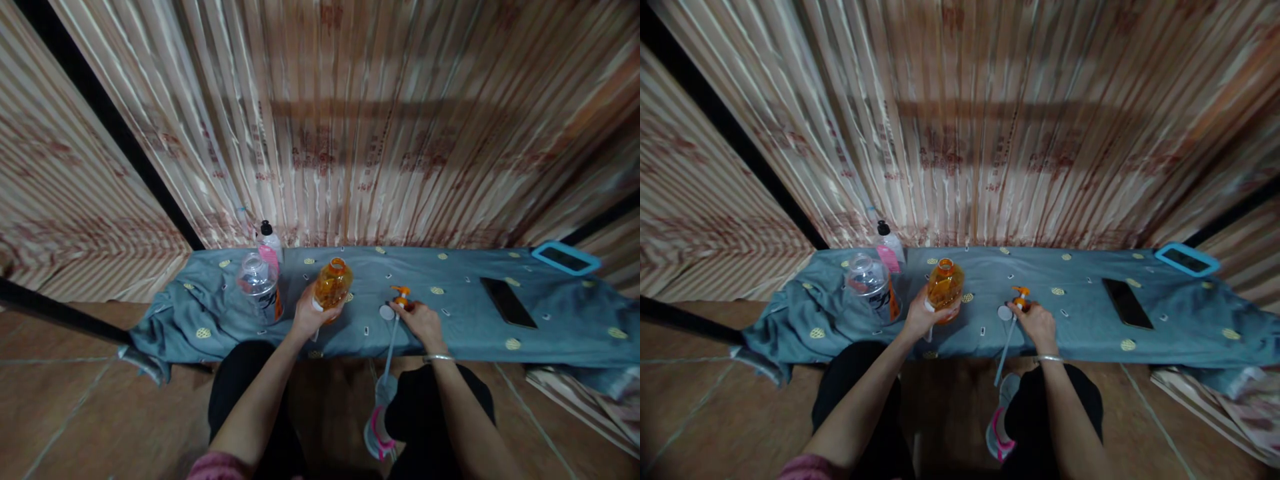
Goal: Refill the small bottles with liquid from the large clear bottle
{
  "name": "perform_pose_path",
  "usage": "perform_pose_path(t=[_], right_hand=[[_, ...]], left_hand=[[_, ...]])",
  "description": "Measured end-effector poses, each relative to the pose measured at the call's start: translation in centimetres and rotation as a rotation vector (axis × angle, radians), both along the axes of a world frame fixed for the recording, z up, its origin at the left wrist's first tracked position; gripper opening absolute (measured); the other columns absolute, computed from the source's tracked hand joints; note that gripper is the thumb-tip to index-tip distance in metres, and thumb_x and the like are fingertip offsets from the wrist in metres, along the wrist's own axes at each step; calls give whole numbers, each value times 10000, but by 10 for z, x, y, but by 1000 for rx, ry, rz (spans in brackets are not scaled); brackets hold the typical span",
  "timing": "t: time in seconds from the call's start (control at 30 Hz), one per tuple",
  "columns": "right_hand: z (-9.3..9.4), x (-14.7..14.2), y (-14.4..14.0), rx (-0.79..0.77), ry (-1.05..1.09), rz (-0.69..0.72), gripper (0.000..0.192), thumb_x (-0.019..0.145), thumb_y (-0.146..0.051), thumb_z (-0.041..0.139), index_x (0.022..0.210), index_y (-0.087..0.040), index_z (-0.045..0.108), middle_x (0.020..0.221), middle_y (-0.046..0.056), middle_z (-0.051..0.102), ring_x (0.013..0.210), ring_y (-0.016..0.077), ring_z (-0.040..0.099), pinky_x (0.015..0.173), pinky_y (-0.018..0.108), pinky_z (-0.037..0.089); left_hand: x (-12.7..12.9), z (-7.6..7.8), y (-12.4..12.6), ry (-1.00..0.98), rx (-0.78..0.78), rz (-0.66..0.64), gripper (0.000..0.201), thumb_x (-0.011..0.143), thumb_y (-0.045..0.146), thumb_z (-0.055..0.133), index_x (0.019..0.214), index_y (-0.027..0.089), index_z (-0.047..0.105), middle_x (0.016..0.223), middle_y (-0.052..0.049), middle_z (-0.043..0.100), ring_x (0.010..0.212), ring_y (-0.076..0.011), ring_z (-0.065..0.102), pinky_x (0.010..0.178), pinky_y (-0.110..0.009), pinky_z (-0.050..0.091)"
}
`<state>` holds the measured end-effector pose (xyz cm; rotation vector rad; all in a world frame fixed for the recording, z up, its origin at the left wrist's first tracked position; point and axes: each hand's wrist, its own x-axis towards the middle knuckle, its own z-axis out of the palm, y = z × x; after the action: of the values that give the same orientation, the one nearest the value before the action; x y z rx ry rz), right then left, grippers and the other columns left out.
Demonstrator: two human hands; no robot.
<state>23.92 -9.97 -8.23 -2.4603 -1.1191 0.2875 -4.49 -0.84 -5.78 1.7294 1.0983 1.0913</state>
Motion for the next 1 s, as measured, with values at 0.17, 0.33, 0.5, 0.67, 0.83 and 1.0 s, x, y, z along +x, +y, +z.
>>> perform_pose_path(t=[0.17,0.33,0.5,0.67,0.83,1.0], right_hand=[[0,15,13,-86,245,-106,257,864,-431,635,887,-176,644,922,25,675,840,176,646,768,383,533],[4,15,-4,107,673,-145,205,896,-362,611,885,-158,623,770,-24,630,596,103,581,552,269,515],[38,2,-16,464,1074,-131,205,920,-353,576,865,-159,615,718,-43,609,514,75,532,476,223,472],[107,-8,-4,829,1323,-74,188,930,-331,560,878,-158,615,786,-21,632,606,89,590,509,221,498],[156,-16,17,1008,1378,-91,195,939,-283,546,812,-149,609,771,-14,644,656,103,629,549,232,530],[181,-20,29,1146,1253,-79,150,910,-179,582,767,-144,607,718,-40,635,652,103,638,615,262,559]], left_hand=[[0,-3,2,4,-3,-6,589,538,246,853,1078,182,628,1083,-84,704,1035,-272,661,961,-461,504],[0,-1,1,16,22,4,588,535,242,853,1075,177,630,1092,-85,704,1028,-261,663,957,-445,507],[0,-2,1,21,7,-1,574,546,231,846,1072,169,626,1093,-92,700,1037,-264,659,955,-440,506],[0,-6,2,35,6,-21,604,566,261,842,1114,164,606,1124,-94,688,1056,-267,650,962,-441,504],[1,-9,5,47,-6,-31,639,552,251,846,1133,158,598,1147,-103,680,1082,-286,638,969,-469,500],[0,-7,3,39,-12,-31,635,552,226,844,1131,154,596,1151,-106,676,1086,-278,638,977,-440,497]])
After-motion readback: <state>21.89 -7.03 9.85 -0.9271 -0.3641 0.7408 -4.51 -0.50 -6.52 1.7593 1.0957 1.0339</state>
